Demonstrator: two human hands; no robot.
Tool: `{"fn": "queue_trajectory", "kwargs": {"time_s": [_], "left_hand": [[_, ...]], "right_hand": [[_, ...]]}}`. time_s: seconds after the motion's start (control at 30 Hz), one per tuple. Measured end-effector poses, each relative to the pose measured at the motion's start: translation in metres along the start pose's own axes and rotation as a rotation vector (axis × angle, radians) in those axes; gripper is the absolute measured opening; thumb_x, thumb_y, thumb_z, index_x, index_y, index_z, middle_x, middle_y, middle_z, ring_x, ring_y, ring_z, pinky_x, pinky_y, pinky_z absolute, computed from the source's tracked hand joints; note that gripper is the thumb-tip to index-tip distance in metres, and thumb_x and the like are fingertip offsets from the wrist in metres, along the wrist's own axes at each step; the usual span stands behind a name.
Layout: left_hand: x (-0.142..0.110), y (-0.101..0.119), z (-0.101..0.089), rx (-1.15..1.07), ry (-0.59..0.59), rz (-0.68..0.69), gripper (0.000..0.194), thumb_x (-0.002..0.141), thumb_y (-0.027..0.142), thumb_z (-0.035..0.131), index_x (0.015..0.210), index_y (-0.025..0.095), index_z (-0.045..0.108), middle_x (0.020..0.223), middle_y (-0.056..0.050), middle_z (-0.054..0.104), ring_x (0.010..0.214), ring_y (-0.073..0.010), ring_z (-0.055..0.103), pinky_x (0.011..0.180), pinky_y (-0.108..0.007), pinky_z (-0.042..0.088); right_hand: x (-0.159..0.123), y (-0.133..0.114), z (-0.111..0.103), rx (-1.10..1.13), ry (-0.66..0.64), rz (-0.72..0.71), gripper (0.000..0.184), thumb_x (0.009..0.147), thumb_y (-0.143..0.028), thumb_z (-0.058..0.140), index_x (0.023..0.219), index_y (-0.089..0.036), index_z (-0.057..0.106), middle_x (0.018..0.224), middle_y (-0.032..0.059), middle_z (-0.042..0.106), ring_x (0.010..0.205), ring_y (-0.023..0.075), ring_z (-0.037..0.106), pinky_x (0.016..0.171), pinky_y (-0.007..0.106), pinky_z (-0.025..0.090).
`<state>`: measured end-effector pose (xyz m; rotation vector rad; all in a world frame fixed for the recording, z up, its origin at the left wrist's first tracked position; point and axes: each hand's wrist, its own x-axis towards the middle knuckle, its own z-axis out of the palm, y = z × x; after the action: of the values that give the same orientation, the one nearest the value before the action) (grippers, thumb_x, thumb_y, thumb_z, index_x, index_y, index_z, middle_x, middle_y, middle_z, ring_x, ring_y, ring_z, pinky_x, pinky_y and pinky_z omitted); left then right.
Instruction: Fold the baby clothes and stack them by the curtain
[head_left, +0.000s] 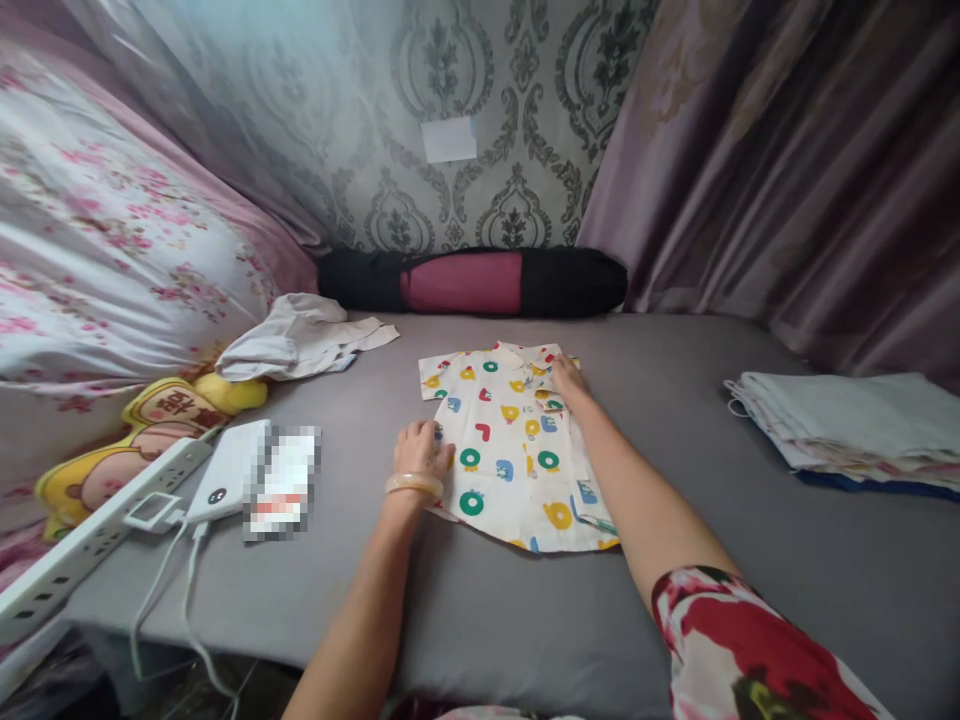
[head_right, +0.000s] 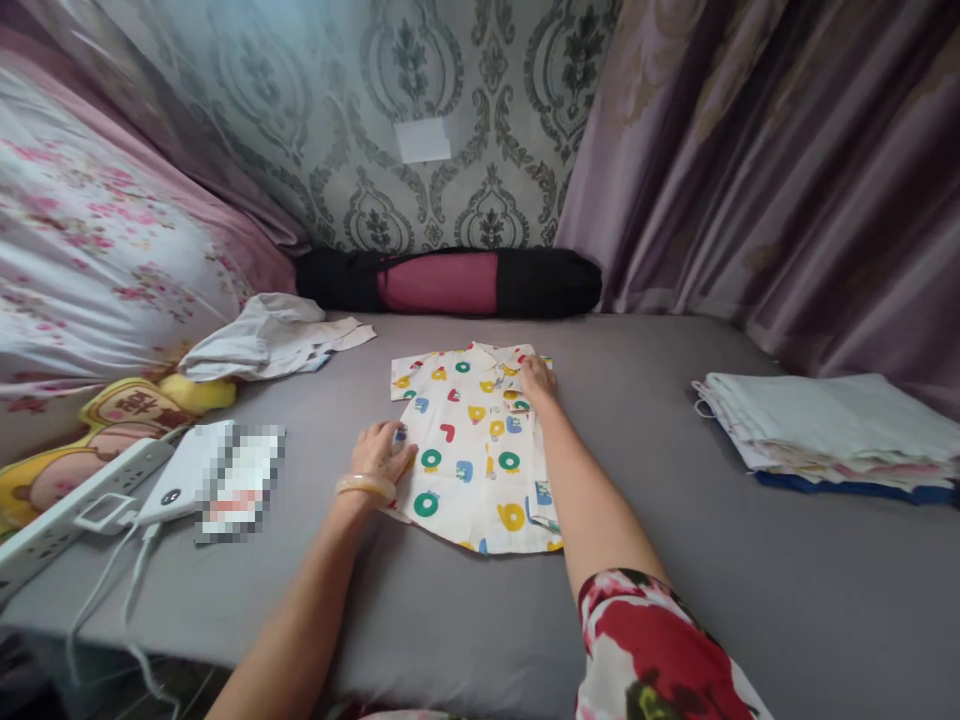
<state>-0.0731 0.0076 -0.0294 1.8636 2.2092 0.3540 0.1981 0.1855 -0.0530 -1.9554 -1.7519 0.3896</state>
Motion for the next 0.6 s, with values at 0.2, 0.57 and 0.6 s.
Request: {"fn": "queue_trajectory", "kwargs": {"time_s": [0.2,0.57,0.6], "left_hand": [[-0.004,-0.001,-0.003,0.003,0.007,-0.072,0.037,0.086,0.035,0.056,0.118,0.017,0.057,0.115,-0.013,0.057,0.109,-0.0255,0.054,0.093,-0.034,0.043],[-0.005,-0.001,-0.013,-0.092,-0.093,-0.168,0.028,0.091,0.037,0.046,0.11,0.021,0.057,0.11,-0.012,0.066,0.103,-0.0259,0.062,0.079,-0.032,0.046],[-0.005,-0.001,-0.013,-0.094,-0.098,-0.18,0.028,0.09,0.038,0.046,0.11,0.021,0.057,0.109,-0.012,0.067,0.102,-0.0265,0.062,0.078,-0.033,0.046]], "right_hand": [[-0.025,-0.017,0.016,-0.272,0.051,-0.018,0.059,0.097,-0.04,0.025,0.142,-0.004,0.039,0.152,0.0182,0.032,0.141,0.0285,0.024,0.115,0.045,0.015],[0.005,-0.004,-0.02,-0.099,-0.102,0.068,0.047,0.097,-0.028,0.023,0.128,-0.017,0.056,0.128,0.0101,0.061,0.114,0.0192,0.057,0.092,0.027,0.044],[0.007,0.001,-0.027,-0.109,-0.102,0.081,0.043,0.096,-0.027,0.028,0.125,-0.017,0.059,0.122,0.0096,0.065,0.107,0.0187,0.061,0.086,0.025,0.046]]}}
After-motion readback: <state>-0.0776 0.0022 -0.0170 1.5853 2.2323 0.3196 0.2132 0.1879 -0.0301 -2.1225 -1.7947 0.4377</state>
